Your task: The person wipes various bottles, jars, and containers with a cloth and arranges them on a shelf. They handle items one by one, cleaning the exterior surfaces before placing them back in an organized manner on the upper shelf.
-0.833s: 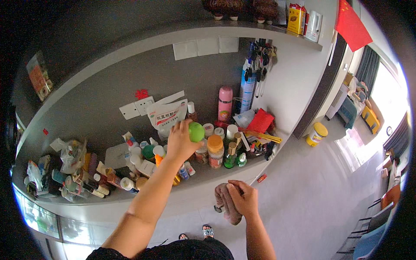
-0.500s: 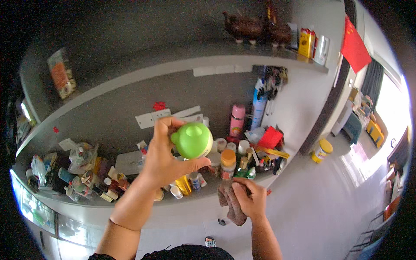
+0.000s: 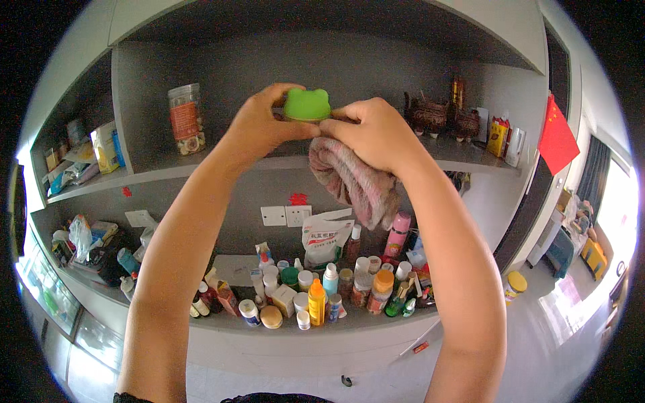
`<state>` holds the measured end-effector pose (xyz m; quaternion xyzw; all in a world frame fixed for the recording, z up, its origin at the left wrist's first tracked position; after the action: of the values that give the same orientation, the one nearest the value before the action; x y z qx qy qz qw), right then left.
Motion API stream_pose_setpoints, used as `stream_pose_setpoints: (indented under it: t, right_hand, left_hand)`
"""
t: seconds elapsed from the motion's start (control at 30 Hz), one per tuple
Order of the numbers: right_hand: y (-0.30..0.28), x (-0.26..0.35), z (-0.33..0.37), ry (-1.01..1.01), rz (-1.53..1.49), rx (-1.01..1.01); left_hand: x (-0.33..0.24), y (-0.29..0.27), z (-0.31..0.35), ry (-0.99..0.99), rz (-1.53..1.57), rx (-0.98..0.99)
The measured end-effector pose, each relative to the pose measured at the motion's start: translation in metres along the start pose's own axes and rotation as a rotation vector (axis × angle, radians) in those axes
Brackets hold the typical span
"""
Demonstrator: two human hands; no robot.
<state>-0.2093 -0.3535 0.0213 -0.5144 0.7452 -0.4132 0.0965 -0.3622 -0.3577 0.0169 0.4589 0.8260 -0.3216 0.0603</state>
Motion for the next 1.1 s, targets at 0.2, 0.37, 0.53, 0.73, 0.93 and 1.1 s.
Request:
stream_pose_setpoints:
  t: [0.2,0.37,0.53,0.73,0.93,1.1]
  right_hand:
    - [0.020,-0.042,-0.026,0.127,0.146,0.413]
    - [-0.001,-0.024,0.000,0.207,-0.012,0.303]
    - [-0.041,-0.038,0.081,0.107,-0.128,0.124]
    - [0.010,-0.127,0.229,0.491,-0.281,0.121]
    - [0.051,-0.182,0.325,0.675,-0.367,0.071]
    - [0.057,-0.201,0.360,0.723,-0.407,0.022]
  left_hand:
    - [0.029,0.025,-0.015,-0.249,-0.068,0.156]
    - [0.030,0.016,-0.014,-0.201,-0.296,0.070]
    - [-0.074,-0.005,0.061,0.346,-0.293,-0.527]
    - [-0.049,0.206,0.158,0.117,0.195,0.111]
    - [0.072,0.362,0.205,-0.372,-0.255,0.483]
    - [0.100,0.395,0.214,-0.492,-0.220,0.510]
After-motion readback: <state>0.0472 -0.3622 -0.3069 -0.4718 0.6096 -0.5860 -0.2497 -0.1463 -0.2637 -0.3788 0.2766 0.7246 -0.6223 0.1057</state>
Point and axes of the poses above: each hand's wrist, its own z-axis away from the middle knuckle, its own y-axis out of the palm, x = y × z, the point moved 10 cm from there along -z, towards the middle knuckle, and after that the axes turned 7 degrees about x, right-handed, at the moved point
